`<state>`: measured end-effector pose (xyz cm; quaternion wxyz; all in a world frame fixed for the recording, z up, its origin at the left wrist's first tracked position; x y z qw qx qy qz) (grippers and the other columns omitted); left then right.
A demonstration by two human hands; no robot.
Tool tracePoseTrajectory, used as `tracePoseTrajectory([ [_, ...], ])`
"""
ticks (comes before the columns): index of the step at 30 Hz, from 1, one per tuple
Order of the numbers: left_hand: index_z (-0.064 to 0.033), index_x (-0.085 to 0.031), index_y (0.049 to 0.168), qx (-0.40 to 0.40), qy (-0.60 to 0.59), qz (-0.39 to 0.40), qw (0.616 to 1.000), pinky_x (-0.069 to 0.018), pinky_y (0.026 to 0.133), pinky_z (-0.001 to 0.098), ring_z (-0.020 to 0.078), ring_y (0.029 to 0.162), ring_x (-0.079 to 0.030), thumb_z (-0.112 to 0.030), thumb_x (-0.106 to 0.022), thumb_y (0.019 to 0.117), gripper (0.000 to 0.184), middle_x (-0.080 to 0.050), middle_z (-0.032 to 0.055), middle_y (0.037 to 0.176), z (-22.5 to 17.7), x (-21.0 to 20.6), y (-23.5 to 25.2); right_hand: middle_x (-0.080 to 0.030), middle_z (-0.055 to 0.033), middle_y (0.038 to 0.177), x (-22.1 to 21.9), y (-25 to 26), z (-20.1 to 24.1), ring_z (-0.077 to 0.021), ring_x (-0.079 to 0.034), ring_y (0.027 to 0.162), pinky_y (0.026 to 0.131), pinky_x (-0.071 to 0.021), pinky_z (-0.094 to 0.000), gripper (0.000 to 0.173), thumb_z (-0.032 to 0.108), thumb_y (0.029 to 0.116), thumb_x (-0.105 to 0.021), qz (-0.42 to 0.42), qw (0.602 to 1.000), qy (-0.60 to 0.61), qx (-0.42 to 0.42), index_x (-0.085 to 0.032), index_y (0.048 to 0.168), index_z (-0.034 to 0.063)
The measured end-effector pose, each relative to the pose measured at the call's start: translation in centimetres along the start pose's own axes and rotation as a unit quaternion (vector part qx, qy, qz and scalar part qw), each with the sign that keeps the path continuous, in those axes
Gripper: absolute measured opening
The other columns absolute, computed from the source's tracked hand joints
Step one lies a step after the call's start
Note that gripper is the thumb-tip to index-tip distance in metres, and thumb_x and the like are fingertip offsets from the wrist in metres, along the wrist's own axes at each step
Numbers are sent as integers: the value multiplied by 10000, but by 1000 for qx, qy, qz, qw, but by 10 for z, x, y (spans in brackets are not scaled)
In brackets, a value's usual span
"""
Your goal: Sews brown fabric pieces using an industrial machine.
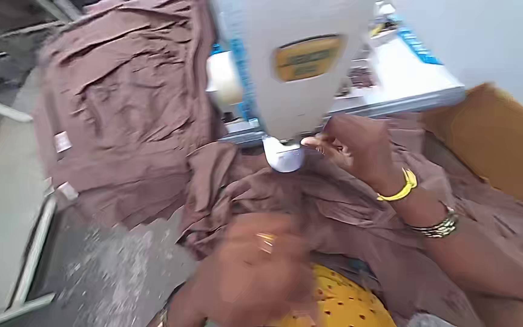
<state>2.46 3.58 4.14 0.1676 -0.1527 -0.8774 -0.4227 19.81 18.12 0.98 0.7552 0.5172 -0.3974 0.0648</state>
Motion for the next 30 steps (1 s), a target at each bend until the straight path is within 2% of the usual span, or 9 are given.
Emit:
tracePoseTrajectory([
  [4,-183,-646,1029,122,188,34,974,-438,1099,314,104,1231,-583,-369,-430,1097,293,-688,-44,1104,62,19,-78,-588,-91,681,106,-95,-79,-217,-559,530,485,-459,-405,395,406,1043,-573,12,929,-92,-359,-576,864,54],
  [7,-174,-657,1015,177,165,27,970,-367,1150,313,78,1299,-522,-374,-433,1093,310,-671,-51,1172,78,40,-112,-693,-239,839,145,-201,-127,-432,-684,778,730,-505,-677,499,434,1056,-543,84,780,-135,-605,-673,952,-36],
  [9,-133,-659,979,166,139,3,976,-397,1123,308,82,1250,-558,-352,-444,1091,326,-685,-20,1116,82,45,-114,-719,-251,968,138,-260,-137,-432,-698,943,870,-501,-672,544,470,1059,-512,151,693,-127,-693,-709,1026,-37],
  [12,-75,-645,940,131,135,4,982,-414,1090,322,129,1191,-596,-311,-454,1088,338,-698,58,1049,79,42,-99,-667,-296,1132,108,-302,-125,-445,-629,1096,959,-440,-648,587,495,1059,-493,225,634,-67,-737,-669,1178,-52],
  [17,-109,-636,965,96,103,27,990,-449,1068,290,92,1190,-605,-325,-455,1092,309,-698,9,1064,70,27,-67,-669,-259,1072,122,-251,-116,-402,-639,1025,923,-465,-608,293,231,1017,-643,101,720,-89,-681,-684,1111,-44],
  [20,-120,-646,1017,90,103,57,989,-454,1055,275,90,1186,-592,-319,-468,1089,277,-674,16,1101,70,8,-57,-685,-228,1022,135,-224,-110,-393,-646,993,893,-468,-614,311,306,1016,-651,136,725,-91,-669,-721,1063,6],
  [22,-113,-654,1028,88,123,79,985,-426,1065,264,111,1201,-581,-309,-494,1082,259,-682,44,1112,70,0,-57,-701,-213,950,141,-234,-102,-379,-662,930,857,-475,-616,396,386,1024,-624,160,690,-94,-699,-720,1006,2],
  [27,-49,-679,1009,126,176,96,971,-443,1045,313,218,1140,-623,-263,-497,1077,289,-702,158,1042,85,2,-83,-708,-43,815,110,-332,-90,-116,-674,690,696,-568,-324,519,504,1044,-532,202,511,105,-829,-710,986,21],
  [30,-16,-712,1012,140,232,122,955,-499,977,404,308,1062,-672,-233,-534,1064,285,-722,211,1027,90,6,-91,-690,-17,819,91,-321,-97,-81,-672,686,634,-564,-253,317,340,1044,-599,63,544,187,-815,-652,1072,29],
])
Point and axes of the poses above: each hand's wrist, its own y-axis towards the middle knuckle, its own x-axis out of the back of the hand, z = x × y, the point moved 6 cm from there along y, towards the middle knuckle
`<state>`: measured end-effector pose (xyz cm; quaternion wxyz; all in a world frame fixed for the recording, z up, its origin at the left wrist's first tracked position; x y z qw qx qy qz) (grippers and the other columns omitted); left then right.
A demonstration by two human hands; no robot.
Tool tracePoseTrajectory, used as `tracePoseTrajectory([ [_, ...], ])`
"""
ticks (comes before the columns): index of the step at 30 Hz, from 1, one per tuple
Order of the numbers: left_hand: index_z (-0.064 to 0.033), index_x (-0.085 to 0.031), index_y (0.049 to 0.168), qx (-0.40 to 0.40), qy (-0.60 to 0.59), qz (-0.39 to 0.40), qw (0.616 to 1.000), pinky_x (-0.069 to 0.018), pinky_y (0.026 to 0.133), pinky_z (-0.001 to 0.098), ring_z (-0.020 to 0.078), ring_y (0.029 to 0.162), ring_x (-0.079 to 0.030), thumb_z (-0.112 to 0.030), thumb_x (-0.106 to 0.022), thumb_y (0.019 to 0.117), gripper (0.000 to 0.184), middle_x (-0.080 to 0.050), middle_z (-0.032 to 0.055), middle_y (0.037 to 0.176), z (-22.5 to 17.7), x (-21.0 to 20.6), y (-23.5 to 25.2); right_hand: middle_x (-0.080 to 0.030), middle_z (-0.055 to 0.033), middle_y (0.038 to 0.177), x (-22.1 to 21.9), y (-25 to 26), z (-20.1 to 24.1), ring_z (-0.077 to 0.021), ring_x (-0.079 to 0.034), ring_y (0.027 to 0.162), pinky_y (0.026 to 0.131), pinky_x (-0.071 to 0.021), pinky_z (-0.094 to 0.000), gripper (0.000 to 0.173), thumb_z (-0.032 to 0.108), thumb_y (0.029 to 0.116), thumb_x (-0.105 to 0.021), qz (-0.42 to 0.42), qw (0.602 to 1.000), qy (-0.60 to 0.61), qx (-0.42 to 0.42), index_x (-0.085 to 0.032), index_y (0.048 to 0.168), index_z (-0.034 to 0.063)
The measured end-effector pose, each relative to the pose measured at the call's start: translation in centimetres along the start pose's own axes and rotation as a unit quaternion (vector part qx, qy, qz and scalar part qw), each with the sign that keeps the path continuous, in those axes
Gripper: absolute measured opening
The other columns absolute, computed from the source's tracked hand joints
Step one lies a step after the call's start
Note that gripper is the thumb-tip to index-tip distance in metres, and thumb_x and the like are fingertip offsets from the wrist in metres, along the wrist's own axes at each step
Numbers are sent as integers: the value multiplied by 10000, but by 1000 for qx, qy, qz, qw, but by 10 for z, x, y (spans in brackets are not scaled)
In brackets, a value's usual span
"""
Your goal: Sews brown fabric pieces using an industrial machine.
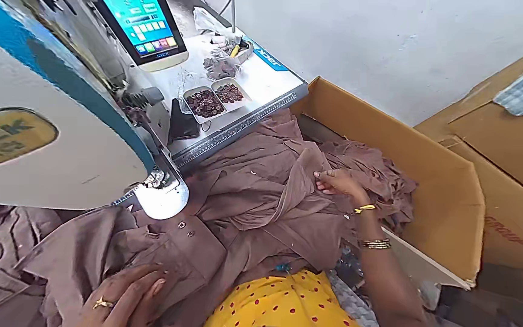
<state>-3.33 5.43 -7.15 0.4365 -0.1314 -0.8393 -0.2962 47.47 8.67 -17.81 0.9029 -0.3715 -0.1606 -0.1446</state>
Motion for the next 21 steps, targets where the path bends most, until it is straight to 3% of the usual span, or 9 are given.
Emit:
tracePoseTrajectory([
  [2,-32,-696,1013,6,-9,4,1000,-494,977,364,266,1068,-663,-247,-517,1070,286,-719,187,1030,0,4,-5,-694,-49,944,-18,-5,24,-100,-682,774,671,-566,-260,279,263,1042,-610,-8,997,63,49,-625,1205,37],
  [5,-51,-685,1022,7,-35,-8,999,-481,996,309,201,1093,-647,-266,-497,1078,292,-715,153,1043,-4,3,1,-616,-189,1259,-63,-11,69,-226,-627,1072,893,-527,-380,437,258,1021,-633,18,983,22,180,-548,1369,6],
  [8,-110,-716,1041,11,-6,-30,999,-524,930,350,192,1067,-672,-345,-492,1079,327,-733,112,1060,-16,-5,14,-567,-244,1390,-160,-36,101,-335,-575,1265,1061,-483,-493,663,316,907,-762,94,944,-116,294,-511,1431,-3],
  [10,-160,-719,1049,-12,9,-44,999,-553,883,345,175,1043,-688,-394,-475,1080,339,-738,71,1076,-27,-16,26,-539,-269,1429,-224,-72,107,-394,-522,1335,1102,-425,-566,661,144,865,-749,133,916,-186,331,-497,1450,-30],
  [12,-200,-704,1064,-28,4,-54,998,-533,895,316,147,1075,-670,-404,-466,1080,313,-730,28,1128,-34,-20,34,-590,-286,1318,-261,-109,111,-445,-560,1247,992,-465,-605,508,1,819,-669,90,875,-215,424,-593,1316,-74],
  [14,-203,-699,1066,-15,-27,-80,996,-524,937,273,107,1125,-647,-379,-477,1081,284,-717,1,1158,-30,-12,30,-685,-208,1084,-273,-147,111,-382,-663,1058,856,-551,-534,280,-61,783,-651,71,793,-162,583,-708,1050,3],
  [17,-163,-703,1051,37,-52,-116,991,-522,979,247,81,1147,-638,-353,-477,1084,297,-716,10,1139,-11,2,11,-683,-143,1113,-266,-180,105,-313,-651,1103,897,-533,-520,301,-66,817,-602,246,687,-129,671,-713,1075,43],
  [19,-153,-721,1039,67,-28,-109,991,-518,990,265,95,1151,-640,-357,-478,1081,321,-724,24,1138,2,3,-3,-707,-101,1189,-237,-175,114,-215,-651,1175,989,-542,-417,218,20,950,-590,279,698,-84,655,-732,1112,57],
  [21,-150,-736,1036,79,-17,-93,992,-509,1005,275,109,1159,-638,-345,-497,1071,310,-726,37,1145,10,-1,-14,-737,-58,1073,-190,-148,132,-118,-701,1004,888,-591,-319,193,147,1018,-586,155,791,-51,589,-738,1071,40],
])
Point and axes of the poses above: each hand's wrist, its own y-axis towards the middle knuckle, its own x-axis out of the back of the hand, z = x × y, the point moved 6 cm from there along y, towards the middle knuckle
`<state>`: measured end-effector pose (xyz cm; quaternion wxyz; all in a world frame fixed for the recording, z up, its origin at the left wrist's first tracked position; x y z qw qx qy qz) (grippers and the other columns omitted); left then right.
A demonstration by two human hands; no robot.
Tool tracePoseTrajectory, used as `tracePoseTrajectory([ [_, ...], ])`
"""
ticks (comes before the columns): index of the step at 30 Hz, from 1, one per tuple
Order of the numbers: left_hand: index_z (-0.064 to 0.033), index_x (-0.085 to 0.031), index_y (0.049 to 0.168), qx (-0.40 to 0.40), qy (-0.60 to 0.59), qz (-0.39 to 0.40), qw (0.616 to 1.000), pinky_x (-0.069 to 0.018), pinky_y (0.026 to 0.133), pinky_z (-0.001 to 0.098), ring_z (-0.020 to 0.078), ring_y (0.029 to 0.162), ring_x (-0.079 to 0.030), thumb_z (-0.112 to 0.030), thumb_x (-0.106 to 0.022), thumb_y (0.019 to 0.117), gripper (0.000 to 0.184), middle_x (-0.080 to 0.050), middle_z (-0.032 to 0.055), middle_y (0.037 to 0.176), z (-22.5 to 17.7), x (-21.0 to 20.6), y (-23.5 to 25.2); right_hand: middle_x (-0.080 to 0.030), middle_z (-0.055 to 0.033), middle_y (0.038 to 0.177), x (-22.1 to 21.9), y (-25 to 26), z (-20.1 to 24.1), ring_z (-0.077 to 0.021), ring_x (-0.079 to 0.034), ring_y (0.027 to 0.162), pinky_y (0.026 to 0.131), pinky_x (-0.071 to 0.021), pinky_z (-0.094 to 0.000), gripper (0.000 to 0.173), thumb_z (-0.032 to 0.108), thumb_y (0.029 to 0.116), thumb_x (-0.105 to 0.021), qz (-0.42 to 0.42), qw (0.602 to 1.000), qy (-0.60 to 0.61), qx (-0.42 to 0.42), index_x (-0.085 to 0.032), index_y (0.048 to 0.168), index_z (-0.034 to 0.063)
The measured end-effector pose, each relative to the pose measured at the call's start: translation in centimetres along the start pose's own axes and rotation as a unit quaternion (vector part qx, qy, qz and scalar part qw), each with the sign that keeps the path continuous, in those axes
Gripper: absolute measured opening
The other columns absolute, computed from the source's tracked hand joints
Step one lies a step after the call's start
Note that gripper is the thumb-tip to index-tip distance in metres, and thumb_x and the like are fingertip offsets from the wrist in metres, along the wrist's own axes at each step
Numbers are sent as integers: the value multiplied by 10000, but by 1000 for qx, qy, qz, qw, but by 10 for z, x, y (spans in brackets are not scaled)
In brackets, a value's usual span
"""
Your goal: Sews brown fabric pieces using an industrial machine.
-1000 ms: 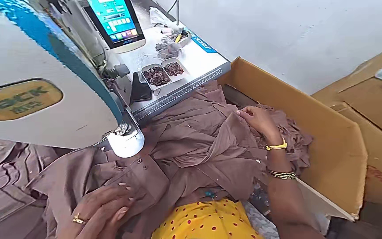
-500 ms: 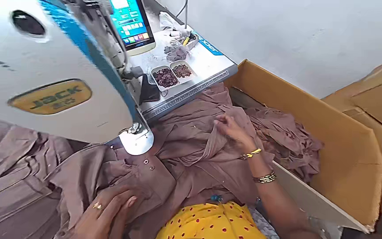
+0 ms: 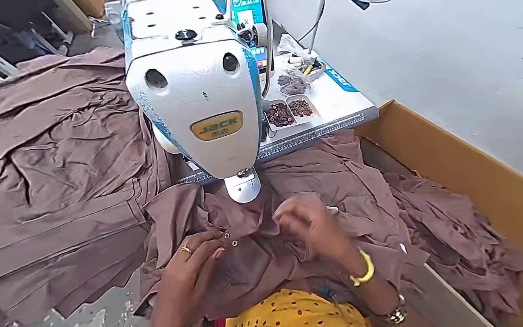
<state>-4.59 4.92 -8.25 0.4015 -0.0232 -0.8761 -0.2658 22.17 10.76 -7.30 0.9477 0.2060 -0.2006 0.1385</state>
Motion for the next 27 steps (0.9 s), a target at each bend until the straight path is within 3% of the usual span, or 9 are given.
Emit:
tracePoseTrajectory([
  [3,-138,-732,1011,1,-6,7,1000,-500,1012,258,104,1163,-633,-322,-519,1063,286,-724,45,1136,2,-1,-3,-720,-149,962,68,10,-58,-286,-700,887,802,-552,-500,398,369,1053,-541,-81,933,-214,-278,-731,1064,20],
  [5,-150,-730,1024,-11,-11,4,1000,-506,996,246,95,1154,-634,-321,-518,1065,275,-724,32,1138,-3,1,2,-691,-241,950,68,6,-110,-414,-671,938,826,-493,-627,555,489,1054,-495,57,875,-248,-412,-709,1018,-22],
  [6,-152,-728,1034,-18,-13,4,1000,-506,996,244,91,1154,-632,-327,-516,1068,277,-721,28,1141,-7,3,7,-681,-231,937,56,4,-127,-388,-658,907,822,-494,-603,503,441,1054,-522,113,874,-211,-423,-706,1039,-27],
  [8,-162,-717,1038,-32,-27,0,999,-502,995,235,74,1150,-628,-341,-504,1075,281,-717,6,1140,-17,9,19,-652,-108,854,40,10,-126,-223,-612,774,757,-502,-457,331,328,1004,-647,74,917,-119,-373,-680,1077,7],
  [12,-177,-708,1117,-51,-79,-62,994,-525,1013,242,68,1183,-630,-339,-511,1075,258,-706,-23,1202,-42,19,42,-725,-30,880,42,38,-35,-93,-681,775,729,-576,-314,231,263,932,-714,-96,981,-105,-132,-741,1041,61],
  [16,-135,-572,1407,-50,-41,-88,994,-455,1108,310,133,1348,-529,-490,-525,1037,514,-591,71,1427,-70,14,70,-733,66,858,23,42,45,59,-662,766,708,-563,-144,176,281,937,-727,-23,998,37,42,-739,950,106],
  [20,-99,-597,1138,-71,-190,-118,972,-458,1087,297,107,1226,-579,-461,-607,1000,388,-653,53,1164,-87,20,84,-704,69,843,11,42,79,73,-643,779,719,-551,-144,141,198,939,-736,114,972,190,82,-650,935,85],
  [23,-30,-590,1200,-84,-220,-80,969,-409,1127,324,155,1258,-560,-470,-633,987,491,-642,128,1198,-99,33,90,-682,140,883,3,47,86,104,-613,808,730,-525,-128,77,202,963,-711,188,934,291,87,-652,966,154],
  [27,-8,-623,817,-93,-169,-75,978,-422,841,258,162,878,-529,-381,-637,999,416,-555,111,826,-108,53,83,-623,117,847,-13,42,94,78,-582,818,752,-478,-134,216,375,978,-689,281,861,405,126,-622,929,176],
])
Point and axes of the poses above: each hand's wrist, its own y-axis towards the middle knuckle, its own x-axis out of the back of the hand, z = x × y, the point moved 6 cm from there along y, towards the middle knuckle
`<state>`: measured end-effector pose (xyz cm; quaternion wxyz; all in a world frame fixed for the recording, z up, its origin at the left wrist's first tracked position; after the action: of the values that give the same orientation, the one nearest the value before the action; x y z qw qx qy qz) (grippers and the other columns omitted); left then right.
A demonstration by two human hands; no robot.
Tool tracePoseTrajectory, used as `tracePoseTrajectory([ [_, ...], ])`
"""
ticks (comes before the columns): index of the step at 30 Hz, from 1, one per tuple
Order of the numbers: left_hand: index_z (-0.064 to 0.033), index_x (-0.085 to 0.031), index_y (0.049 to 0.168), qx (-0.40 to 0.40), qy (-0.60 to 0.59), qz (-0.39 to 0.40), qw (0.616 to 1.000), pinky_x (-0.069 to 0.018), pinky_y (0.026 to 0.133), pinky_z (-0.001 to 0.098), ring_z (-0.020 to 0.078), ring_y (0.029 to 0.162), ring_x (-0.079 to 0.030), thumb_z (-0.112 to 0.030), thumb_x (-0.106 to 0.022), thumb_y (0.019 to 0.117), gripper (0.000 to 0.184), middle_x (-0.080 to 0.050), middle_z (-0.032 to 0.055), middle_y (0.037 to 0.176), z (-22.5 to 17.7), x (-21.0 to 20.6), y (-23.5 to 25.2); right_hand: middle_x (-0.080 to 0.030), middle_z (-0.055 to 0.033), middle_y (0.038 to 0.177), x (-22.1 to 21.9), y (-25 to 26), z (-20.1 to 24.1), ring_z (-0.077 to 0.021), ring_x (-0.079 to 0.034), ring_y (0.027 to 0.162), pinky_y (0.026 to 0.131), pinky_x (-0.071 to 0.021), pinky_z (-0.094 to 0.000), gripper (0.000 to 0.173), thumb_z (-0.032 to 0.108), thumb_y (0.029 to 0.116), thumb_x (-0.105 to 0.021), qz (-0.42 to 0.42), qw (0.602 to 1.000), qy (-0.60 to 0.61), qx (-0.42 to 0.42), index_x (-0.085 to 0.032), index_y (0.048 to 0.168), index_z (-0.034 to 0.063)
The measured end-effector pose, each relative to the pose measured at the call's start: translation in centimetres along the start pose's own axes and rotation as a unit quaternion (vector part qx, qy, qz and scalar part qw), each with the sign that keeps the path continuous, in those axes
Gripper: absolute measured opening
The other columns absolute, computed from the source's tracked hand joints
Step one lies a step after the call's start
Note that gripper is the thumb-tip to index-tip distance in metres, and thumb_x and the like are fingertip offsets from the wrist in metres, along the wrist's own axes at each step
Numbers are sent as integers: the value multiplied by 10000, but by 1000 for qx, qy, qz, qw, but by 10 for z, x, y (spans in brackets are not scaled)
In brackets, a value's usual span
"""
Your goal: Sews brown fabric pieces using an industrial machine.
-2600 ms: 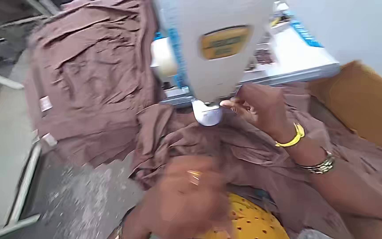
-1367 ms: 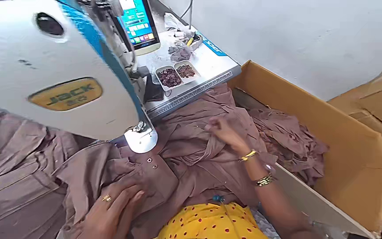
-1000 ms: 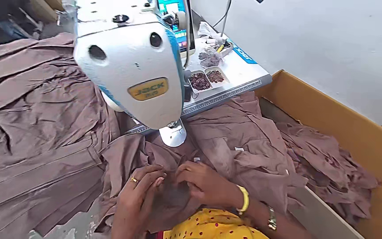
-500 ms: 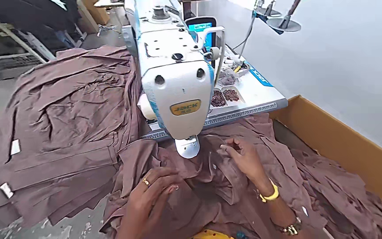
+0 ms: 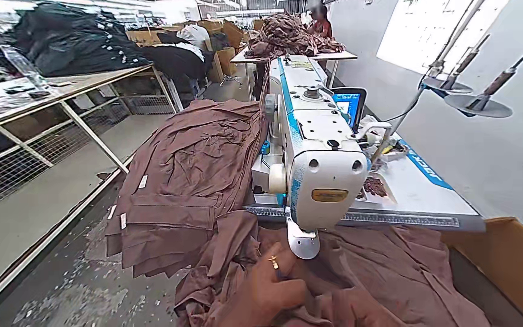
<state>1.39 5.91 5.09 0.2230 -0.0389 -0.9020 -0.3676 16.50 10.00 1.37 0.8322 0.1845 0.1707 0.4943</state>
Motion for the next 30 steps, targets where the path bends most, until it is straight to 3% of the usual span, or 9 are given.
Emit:
tracePoseTrajectory([
  [4,-123,-584,885,59,110,-101,987,-464,660,112,-44,705,-560,-445,-533,1041,362,-568,-28,743,6,40,-20,-573,95,827,0,-15,-8,76,-548,813,733,-435,-109,336,477,1017,-586,20,1000,20,7,-591,906,161],
  [7,-118,-626,905,139,111,-142,974,-486,642,112,-82,682,-574,-444,-546,1037,360,-615,-64,724,48,14,-41,-654,91,817,49,-27,-11,57,-631,814,767,-530,-144,332,469,1021,-576,-75,980,-182,-2,-635,909,161],
  [10,-4,-728,1063,316,21,-93,944,-592,787,320,81,805,-700,-289,-597,1019,317,-737,50,876,112,-73,-83,-549,-35,637,118,-37,-36,-122,-541,578,534,-450,-298,470,439,1011,-599,-168,829,-529,-64,-590,724,67],
  [12,44,-679,1128,439,-50,14,897,-569,828,434,207,836,-687,-295,-595,1023,364,-701,133,894,138,-129,-115,-602,-141,731,146,-39,-64,-285,-613,632,564,-490,-467,395,360,955,-652,-172,740,-630,-160,-653,788,2],
  [14,26,-658,1126,473,-88,83,873,-536,698,417,192,686,-610,-368,-609,1009,414,-627,97,760,145,-148,-127,-637,-72,770,148,-27,-64,-167,-607,651,595,-507,-346,332,353,952,-667,-225,760,-592,-144,-694,871,31],
  [17,-15,-678,1052,454,-134,98,876,-514,647,315,87,632,-577,-387,-642,989,379,-620,18,728,140,-132,-119,-608,71,741,120,4,-60,51,-542,642,606,-481,-151,303,335,894,-758,-250,871,-406,-115,-641,911,56],
  [23,-1,-712,988,363,-73,142,918,-542,814,423,195,846,-667,-335,-641,988,341,-692,110,902,129,-93,-101,-616,57,852,106,31,-75,65,-556,776,743,-482,-137,359,136,805,-792,-260,882,-306,-246,-631,1089,-11],
  [28,-26,-713,962,338,-94,126,928,-550,783,340,111,798,-660,-339,-633,1001,325,-696,60,852,130,-90,-101,-617,44,913,109,27,-73,55,-555,807,762,-475,-136,494,258,829,-804,-208,891,-319,-247,-591,1184,-11],
  [30,-33,-716,935,313,-76,103,941,-556,718,291,79,723,-651,-330,-640,996,312,-691,41,785,123,-81,-90,-653,-29,974,114,14,-71,-63,-616,879,818,-528,-276,660,413,788,-846,-139,883,-338,-296,-568,1218,-4],
])
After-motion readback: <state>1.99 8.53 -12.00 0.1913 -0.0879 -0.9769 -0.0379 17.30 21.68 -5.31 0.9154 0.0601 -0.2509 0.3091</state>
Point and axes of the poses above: each hand's wrist, its own y-axis towards the middle knuckle, its own x-axis out of the back of the hand, z = x × y, the point moved 6 cm from there along y, towards the middle knuckle
